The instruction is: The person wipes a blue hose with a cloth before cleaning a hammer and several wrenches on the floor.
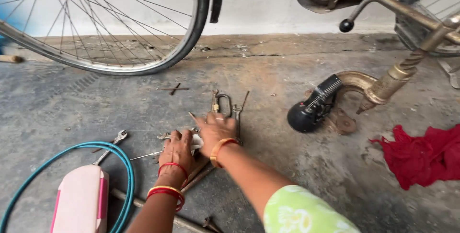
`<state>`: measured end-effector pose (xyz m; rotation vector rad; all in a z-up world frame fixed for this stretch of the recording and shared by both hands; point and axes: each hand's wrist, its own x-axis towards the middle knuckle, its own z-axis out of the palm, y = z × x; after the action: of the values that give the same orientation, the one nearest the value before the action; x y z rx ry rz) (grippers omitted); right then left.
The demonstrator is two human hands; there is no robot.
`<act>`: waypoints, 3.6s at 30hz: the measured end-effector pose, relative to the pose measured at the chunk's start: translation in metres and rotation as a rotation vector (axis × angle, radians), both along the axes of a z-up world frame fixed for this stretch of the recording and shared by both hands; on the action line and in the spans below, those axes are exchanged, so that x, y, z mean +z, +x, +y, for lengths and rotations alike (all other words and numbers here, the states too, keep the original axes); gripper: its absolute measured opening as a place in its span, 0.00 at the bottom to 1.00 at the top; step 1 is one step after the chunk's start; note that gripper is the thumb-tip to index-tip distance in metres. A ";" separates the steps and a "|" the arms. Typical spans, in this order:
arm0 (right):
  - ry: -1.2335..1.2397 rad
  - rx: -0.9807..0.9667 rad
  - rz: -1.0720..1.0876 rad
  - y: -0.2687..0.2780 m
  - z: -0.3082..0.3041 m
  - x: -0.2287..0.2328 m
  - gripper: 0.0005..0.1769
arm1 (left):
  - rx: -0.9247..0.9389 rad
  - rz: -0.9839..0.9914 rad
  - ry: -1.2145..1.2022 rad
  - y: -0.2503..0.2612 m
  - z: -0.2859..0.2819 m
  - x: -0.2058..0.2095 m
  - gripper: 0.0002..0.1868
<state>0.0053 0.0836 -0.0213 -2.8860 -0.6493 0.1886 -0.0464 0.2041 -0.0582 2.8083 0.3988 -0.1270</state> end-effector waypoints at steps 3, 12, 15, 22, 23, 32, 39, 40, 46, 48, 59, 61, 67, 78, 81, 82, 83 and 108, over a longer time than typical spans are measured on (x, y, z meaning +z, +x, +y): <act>0.094 0.161 -0.111 0.003 0.038 -0.019 0.31 | -0.001 -0.088 0.065 0.008 0.004 -0.014 0.38; 0.020 -0.232 0.149 -0.003 0.005 -0.056 0.18 | 0.093 0.150 -0.010 0.004 0.017 -0.016 0.29; 0.137 -0.370 0.295 -0.007 0.001 -0.062 0.18 | -0.017 0.236 0.018 -0.013 0.003 0.021 0.25; 0.541 -0.614 0.338 0.008 0.024 -0.124 0.19 | -0.084 0.295 0.082 -0.013 0.001 0.005 0.28; 0.547 -0.736 0.407 -0.001 0.026 -0.110 0.21 | -0.060 0.322 0.060 -0.018 0.000 0.018 0.28; 0.544 -0.767 0.384 0.007 0.021 -0.118 0.23 | -0.028 0.220 0.189 -0.002 0.000 -0.004 0.31; 1.116 -0.666 0.321 0.134 -0.005 -0.282 0.26 | 0.148 -0.155 0.066 0.063 -0.030 -0.025 0.19; 1.107 -0.649 0.333 0.110 -0.069 -0.302 0.26 | 0.170 -0.152 0.065 0.068 -0.035 -0.021 0.19; -0.174 0.012 -0.205 0.072 0.061 -0.101 0.15 | 0.265 -0.167 -0.066 0.047 -0.043 0.008 0.16; -0.573 0.256 -0.398 -0.023 0.040 0.037 0.16 | 0.270 -0.141 -0.036 0.033 -0.033 0.005 0.17; 1.040 -0.522 0.716 0.079 -0.061 -0.134 0.23 | 0.255 -0.123 -0.079 0.032 -0.038 0.072 0.22; 0.987 -0.607 0.683 0.061 -0.062 -0.102 0.25 | 0.242 -0.098 -0.047 0.023 -0.025 0.077 0.25; 0.558 -0.336 0.423 -0.024 -0.042 0.025 0.30 | 0.349 -0.203 -0.239 -0.001 0.005 0.098 0.28; 0.107 -0.219 -0.097 -0.039 -0.062 0.085 0.22 | 0.488 -0.727 -0.618 0.059 0.033 0.078 0.27; 0.082 -0.153 -0.224 -0.039 -0.073 0.093 0.19 | 0.042 -1.082 -0.106 0.046 -0.009 0.067 0.38; 0.085 -0.155 -0.233 -0.043 -0.073 0.097 0.19 | 0.038 -1.091 -0.105 0.034 -0.018 0.074 0.38; 0.085 -0.111 -0.276 -0.046 -0.072 0.101 0.20 | 0.068 -0.948 -0.147 0.022 -0.028 0.080 0.37; 0.094 -0.020 -0.294 -0.060 -0.076 0.122 0.26 | 0.079 -0.149 0.153 0.042 -0.008 0.098 0.19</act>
<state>-0.0546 0.0073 0.1005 -2.8514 -0.6548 -0.2670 -0.0042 0.1960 0.0396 2.9209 0.5027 0.1342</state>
